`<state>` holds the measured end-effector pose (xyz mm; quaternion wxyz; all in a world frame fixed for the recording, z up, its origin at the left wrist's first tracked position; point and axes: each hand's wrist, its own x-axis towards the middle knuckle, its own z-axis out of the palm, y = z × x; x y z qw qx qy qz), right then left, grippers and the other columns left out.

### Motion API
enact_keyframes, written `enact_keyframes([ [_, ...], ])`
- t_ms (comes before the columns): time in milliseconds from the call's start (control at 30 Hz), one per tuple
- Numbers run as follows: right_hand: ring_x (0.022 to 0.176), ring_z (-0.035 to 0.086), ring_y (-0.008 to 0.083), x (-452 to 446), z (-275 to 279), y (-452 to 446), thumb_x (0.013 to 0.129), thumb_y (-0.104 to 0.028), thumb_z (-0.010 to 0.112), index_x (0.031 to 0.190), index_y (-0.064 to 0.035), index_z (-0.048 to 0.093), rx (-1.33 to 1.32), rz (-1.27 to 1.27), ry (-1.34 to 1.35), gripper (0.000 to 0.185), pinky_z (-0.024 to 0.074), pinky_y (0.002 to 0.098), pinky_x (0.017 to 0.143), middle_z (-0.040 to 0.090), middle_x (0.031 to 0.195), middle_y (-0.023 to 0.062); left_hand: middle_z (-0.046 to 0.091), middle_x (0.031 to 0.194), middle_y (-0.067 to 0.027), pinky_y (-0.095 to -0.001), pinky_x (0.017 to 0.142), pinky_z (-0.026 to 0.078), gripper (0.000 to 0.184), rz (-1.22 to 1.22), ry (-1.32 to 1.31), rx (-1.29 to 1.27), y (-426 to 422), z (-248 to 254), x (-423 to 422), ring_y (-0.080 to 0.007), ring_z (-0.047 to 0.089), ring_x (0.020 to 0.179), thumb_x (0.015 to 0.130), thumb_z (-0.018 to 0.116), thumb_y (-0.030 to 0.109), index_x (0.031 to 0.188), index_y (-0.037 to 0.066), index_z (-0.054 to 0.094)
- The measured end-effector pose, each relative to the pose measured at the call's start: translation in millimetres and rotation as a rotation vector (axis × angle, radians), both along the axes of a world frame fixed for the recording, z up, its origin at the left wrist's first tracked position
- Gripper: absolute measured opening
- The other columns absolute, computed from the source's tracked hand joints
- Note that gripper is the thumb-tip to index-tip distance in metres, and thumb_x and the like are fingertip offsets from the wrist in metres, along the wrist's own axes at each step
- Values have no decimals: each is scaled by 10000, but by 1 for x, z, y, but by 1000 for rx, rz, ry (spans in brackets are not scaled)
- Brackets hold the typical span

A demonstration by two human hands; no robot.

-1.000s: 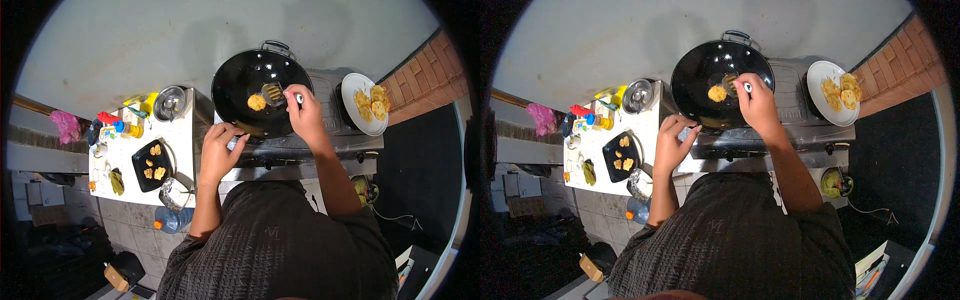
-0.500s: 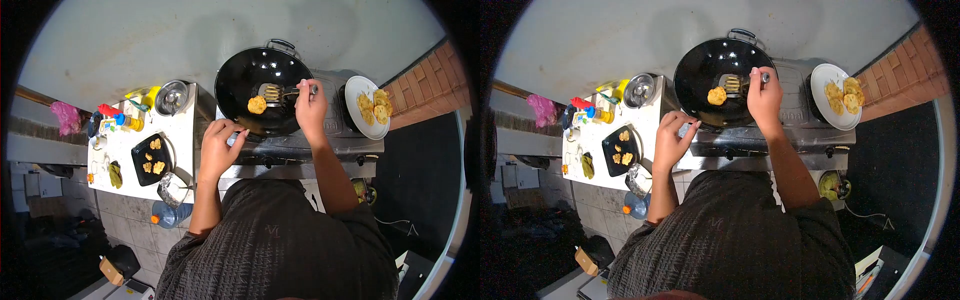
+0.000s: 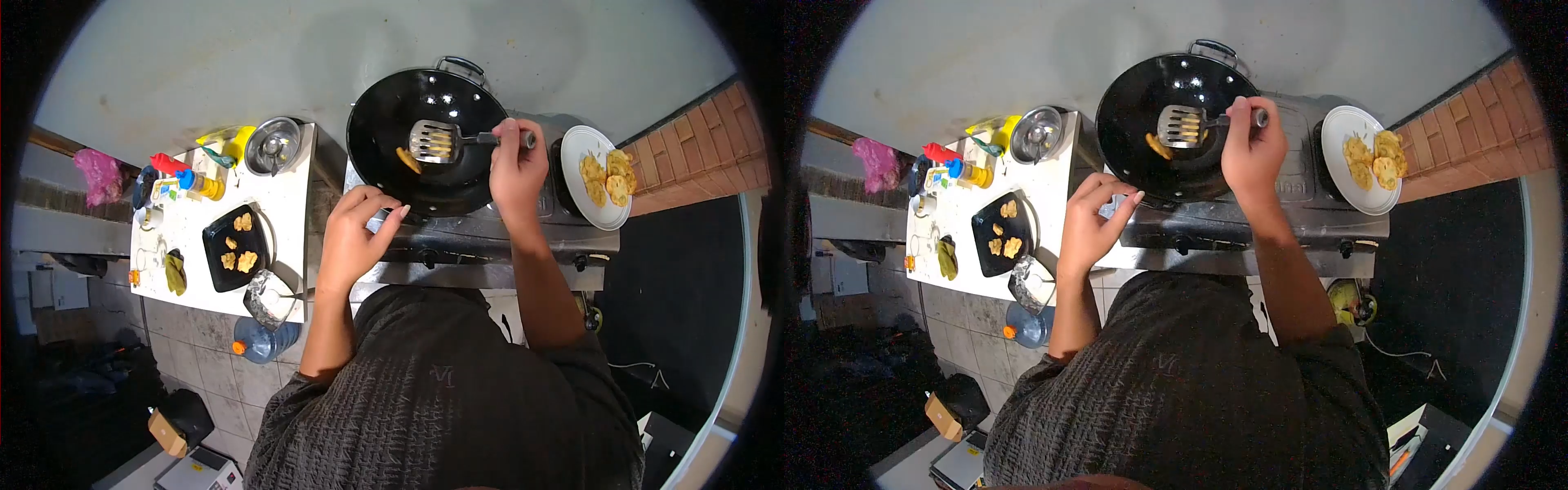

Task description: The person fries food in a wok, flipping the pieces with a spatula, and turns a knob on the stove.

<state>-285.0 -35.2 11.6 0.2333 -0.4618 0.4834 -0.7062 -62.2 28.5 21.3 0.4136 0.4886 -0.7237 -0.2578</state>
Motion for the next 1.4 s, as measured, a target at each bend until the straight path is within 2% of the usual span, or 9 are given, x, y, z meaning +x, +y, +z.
enact_keyframes([
  [67, 713, 551, 49, 5, 5, 2, 963, -148, 568, 938, -15, 568, 48, 13, -8, 135, 448, 205, 639, 651, 808, 31, 630, 840, -107, -299, 681, 474, 115, 9, 16, 64, 3, 0, -2, -215, 613, 786, 798, 728, 93, 852, -3, 694],
  [133, 704, 550, 49, 3, 5, -1, 963, -165, 569, 933, -19, 571, 43, -5, 17, 149, 448, 207, 630, 654, 810, 28, 604, 817, -98, -314, 581, 466, 116, -33, 29, -108, 1, -4, -3, -233, 590, 709, 782, 734, 102, 839, 12, 688],
  [300, 673, 549, 58, -17, 12, -11, 953, -229, 582, 920, -24, 583, 111, -67, 111, 208, 445, 223, 608, 643, 783, 25, 630, 837, -100, -284, 667, 463, 111, -20, 49, 45, 7, 5, 0, -193, 607, 781, 799, 728, 86, 856, -4, 696],
  [467, 613, 581, 187, -27, 6, -30, 916, -232, 606, 912, -16, 606, 78, -222, 388, 216, 462, 316, 587, 619, 728, 94, 630, 837, -95, -279, 666, 461, 113, -18, 30, 23, 12, 1, 5, -180, 600, 775, 798, 731, 84, 855, -7, 697],
  [867, 668, 596, 357, -12, 32, -33, 895, -219, 628, 866, -3, 593, -49, -277, 705, 220, 467, 419, 602, 615, 757, 167, 635, 842, -92, -275, 675, 460, 101, -13, 125, 59, 23, 4, 8, -181, 599, 775, 795, 726, 79, 853, 1, 696],
  [967, 684, 592, 378, -9, 30, -39, 893, -238, 636, 878, -5, 589, -34, -244, 800, 238, 463, 440, 608, 611, 760, 172, 619, 833, -93, -266, 521, 481, 103, -16, 63, -15, 20, 0, 10, -188, 614, 727, 795, 730, 86, 854, 8, 698],
  [1267, 697, 591, 403, 2, 7, -45, 909, -286, 611, 871, -16, 584, 86, -295, 718, 274, 466, 469, 634, 611, 750, 179, 619, 821, -88, -264, 485, 458, 100, 6, 82, 9, 19, 2, 13, -174, 603, 716, 797, 726, 89, 857, 11, 703],
  [1300, 697, 591, 403, 1, 3, -47, 909, -286, 611, 871, -16, 584, 84, -296, 716, 274, 466, 469, 634, 611, 750, 179, 619, 821, -88, -264, 485, 458, 100, 6, 80, 7, 18, 2, 14, -174, 603, 716, 797, 726, 89, 857, 11, 703],
  [1400, 691, 596, 399, -3, -6, -50, 910, -298, 610, 872, -18, 585, 56, -360, 679, 284, 470, 463, 637, 610, 740, 180, 632, 852, -80, -264, 642, 447, 118, 30, 96, 88, 19, 2, 19, -157, 570, 731, 812, 724, 111, 869, 12, 700],
])
